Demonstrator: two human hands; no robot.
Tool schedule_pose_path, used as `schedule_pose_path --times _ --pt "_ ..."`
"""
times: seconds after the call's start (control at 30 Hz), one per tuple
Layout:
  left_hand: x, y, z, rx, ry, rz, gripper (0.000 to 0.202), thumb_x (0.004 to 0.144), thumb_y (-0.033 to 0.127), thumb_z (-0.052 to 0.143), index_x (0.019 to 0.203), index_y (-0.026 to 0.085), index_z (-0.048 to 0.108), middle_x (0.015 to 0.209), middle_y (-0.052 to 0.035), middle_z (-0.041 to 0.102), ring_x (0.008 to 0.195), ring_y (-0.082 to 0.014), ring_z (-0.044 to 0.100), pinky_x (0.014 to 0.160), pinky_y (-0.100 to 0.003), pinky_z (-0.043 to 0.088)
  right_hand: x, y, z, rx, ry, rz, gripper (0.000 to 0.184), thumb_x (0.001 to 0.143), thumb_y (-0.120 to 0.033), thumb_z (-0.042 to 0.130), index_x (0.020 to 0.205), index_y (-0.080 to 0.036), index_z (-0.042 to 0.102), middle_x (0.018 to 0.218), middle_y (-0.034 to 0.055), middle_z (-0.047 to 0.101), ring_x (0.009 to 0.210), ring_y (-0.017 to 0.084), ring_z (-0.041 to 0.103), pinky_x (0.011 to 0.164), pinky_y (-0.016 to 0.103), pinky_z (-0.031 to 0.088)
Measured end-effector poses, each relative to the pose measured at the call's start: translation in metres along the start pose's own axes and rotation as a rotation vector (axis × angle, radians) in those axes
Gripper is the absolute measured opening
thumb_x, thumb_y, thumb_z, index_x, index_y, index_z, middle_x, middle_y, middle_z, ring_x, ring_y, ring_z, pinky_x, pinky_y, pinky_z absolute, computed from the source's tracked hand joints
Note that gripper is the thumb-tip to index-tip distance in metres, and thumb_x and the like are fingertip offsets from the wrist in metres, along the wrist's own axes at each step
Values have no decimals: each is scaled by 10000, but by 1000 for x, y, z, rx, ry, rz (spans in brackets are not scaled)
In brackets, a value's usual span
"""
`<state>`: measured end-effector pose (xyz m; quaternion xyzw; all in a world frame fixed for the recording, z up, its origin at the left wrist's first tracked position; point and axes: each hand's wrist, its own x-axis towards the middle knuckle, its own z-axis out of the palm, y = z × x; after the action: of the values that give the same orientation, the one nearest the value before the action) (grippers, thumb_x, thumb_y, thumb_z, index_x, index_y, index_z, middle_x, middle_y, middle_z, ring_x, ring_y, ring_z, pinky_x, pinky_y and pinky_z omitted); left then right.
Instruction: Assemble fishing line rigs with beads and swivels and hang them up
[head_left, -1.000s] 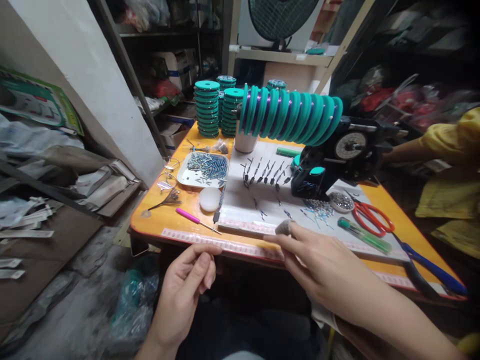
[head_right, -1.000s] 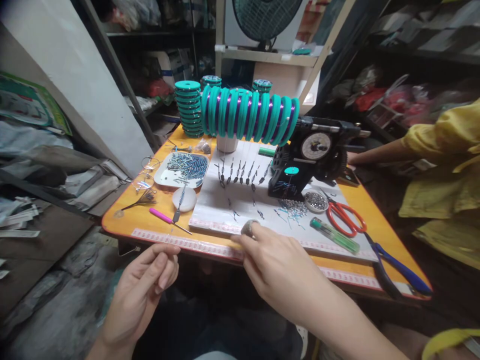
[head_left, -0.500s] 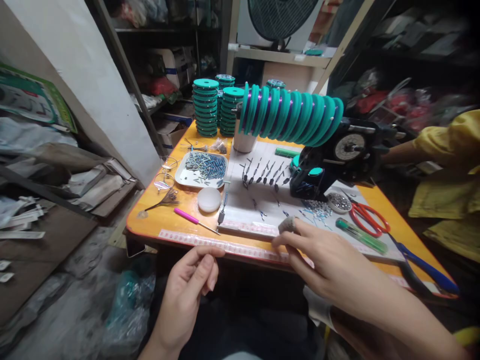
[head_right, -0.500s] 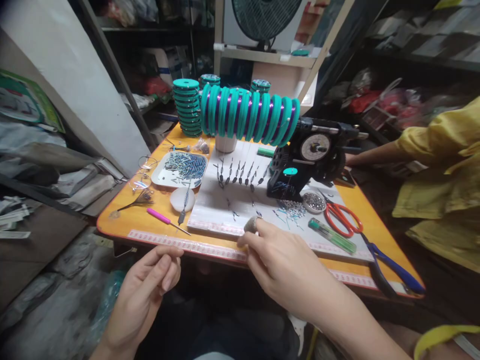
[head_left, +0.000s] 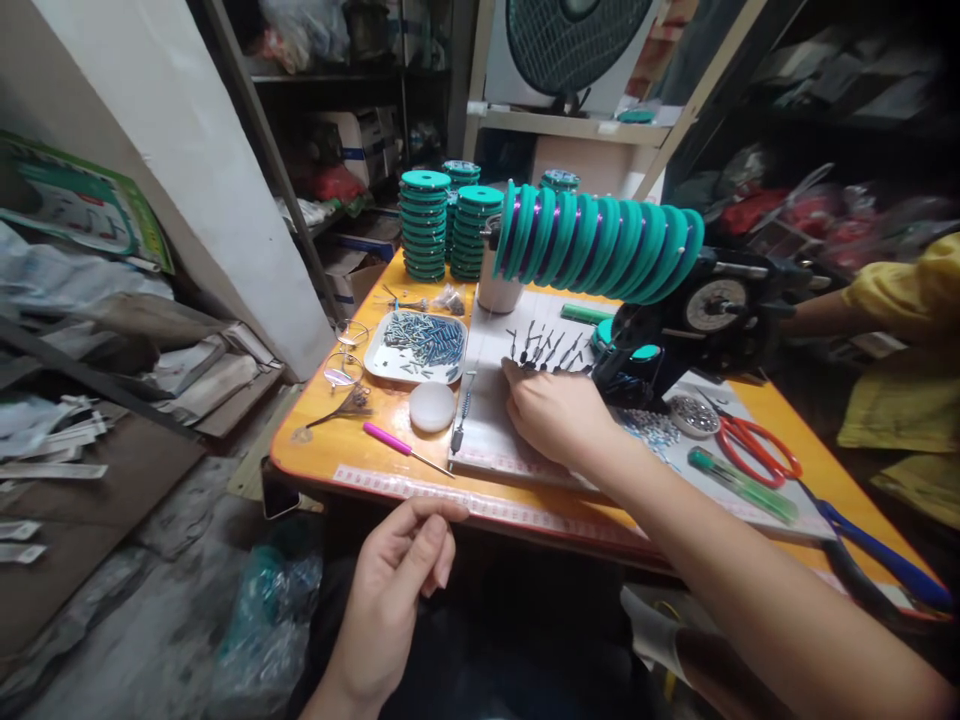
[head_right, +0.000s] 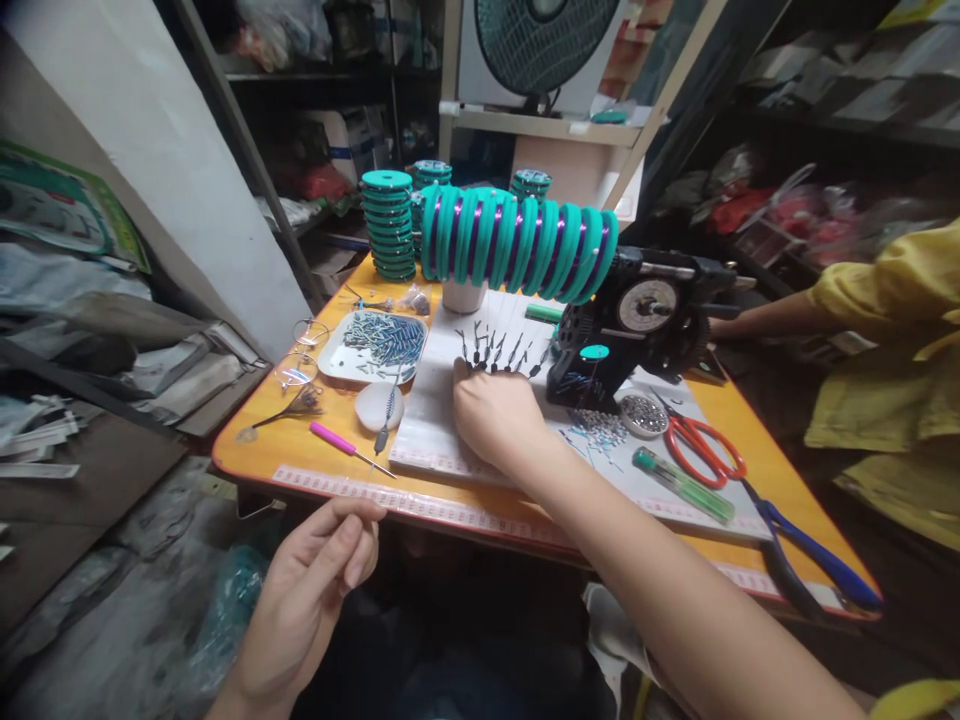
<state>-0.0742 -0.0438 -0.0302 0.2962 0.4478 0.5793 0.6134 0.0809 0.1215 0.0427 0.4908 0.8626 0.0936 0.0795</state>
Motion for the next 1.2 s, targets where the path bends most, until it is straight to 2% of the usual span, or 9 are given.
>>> schedule_pose_path --times 0.1,0.27,0.53,0.67,0.77,0.9,1.0,1.1,1.2 --pt "0 -1 -1 7 -1 -2 306 913 459 663 953 157 688 582 29 461 573 -90 379 557 -255 262 8 1 2 -13 22 -10 479 963 -192 340 1386 -48 513 868 198 737 768 267 711 552 332 314" --pt "-1 0 0 6 3 1 306 908 457 672 960 156 694 580 31 466 575 -89 384 567 -252 272 4 0 -6 -18 3 -65 422 942 -151 368 1268 -97 630 819 181 739 748 268 715 530 333 238" --pt "2 -6 6 -9 -15 -30 306 897 441 688 960 142 699 580 28 473 564 -85 378 548 -243 262 -112 3 -6 44 -60 -126 377 940 -184 461 1272 -160 638 675 75 716 546 222 667 501 329 170" --pt "1 -11 15 -68 -44 -100 293 882 425 708 935 138 684 577 35 471 531 -64 349 525 -222 248 -160 -2 8 392 -36 -141 239 950 -170 455 982 -184 692 689 44 670 596 201 658 530 303 338" --pt "0 -12 21 -146 -81 -166 273 877 399 716 924 133 675 573 43 460 513 -49 325 513 -207 236 -176 -12 17 745 7 -7 239 997 -241 453 870 -197 650 758 41 653 656 176 637 581 288 437" --pt "0 -12 25 -189 -98 -194 237 890 367 707 912 133 671 565 48 450 510 -42 326 510 -194 237 -180 -35 26 1109 105 196 214 987 -332 537 1106 -234 685 921 48 688 675 150 635 622 277 518" --pt "-1 -12 27 -150 -112 -177 235 911 372 681 924 138 668 560 46 462 510 -47 350 516 -190 270 -178 -51 31 1302 56 186 338 955 -333 601 1280 -248 642 958 42 715 638 141 639 592 270 535" --pt "-5 -14 30 87 -45 -37 194 948 340 631 1038 169 651 717 1 589 523 -57 413 523 -200 347 -175 -62 34 1285 133 174 221 980 -236 522 1059 -221 728 876 47 716 754 177 681 685 298 544" --pt "-12 -15 33 491 143 482 425 907 142 650 1293 286 543 1157 -66 610 840 -134 610 714 -256 511 -173 -67 35 1190 185 192 232 972 -179 484 1007 -187 713 881 70 708 785 191 688 705 306 536"
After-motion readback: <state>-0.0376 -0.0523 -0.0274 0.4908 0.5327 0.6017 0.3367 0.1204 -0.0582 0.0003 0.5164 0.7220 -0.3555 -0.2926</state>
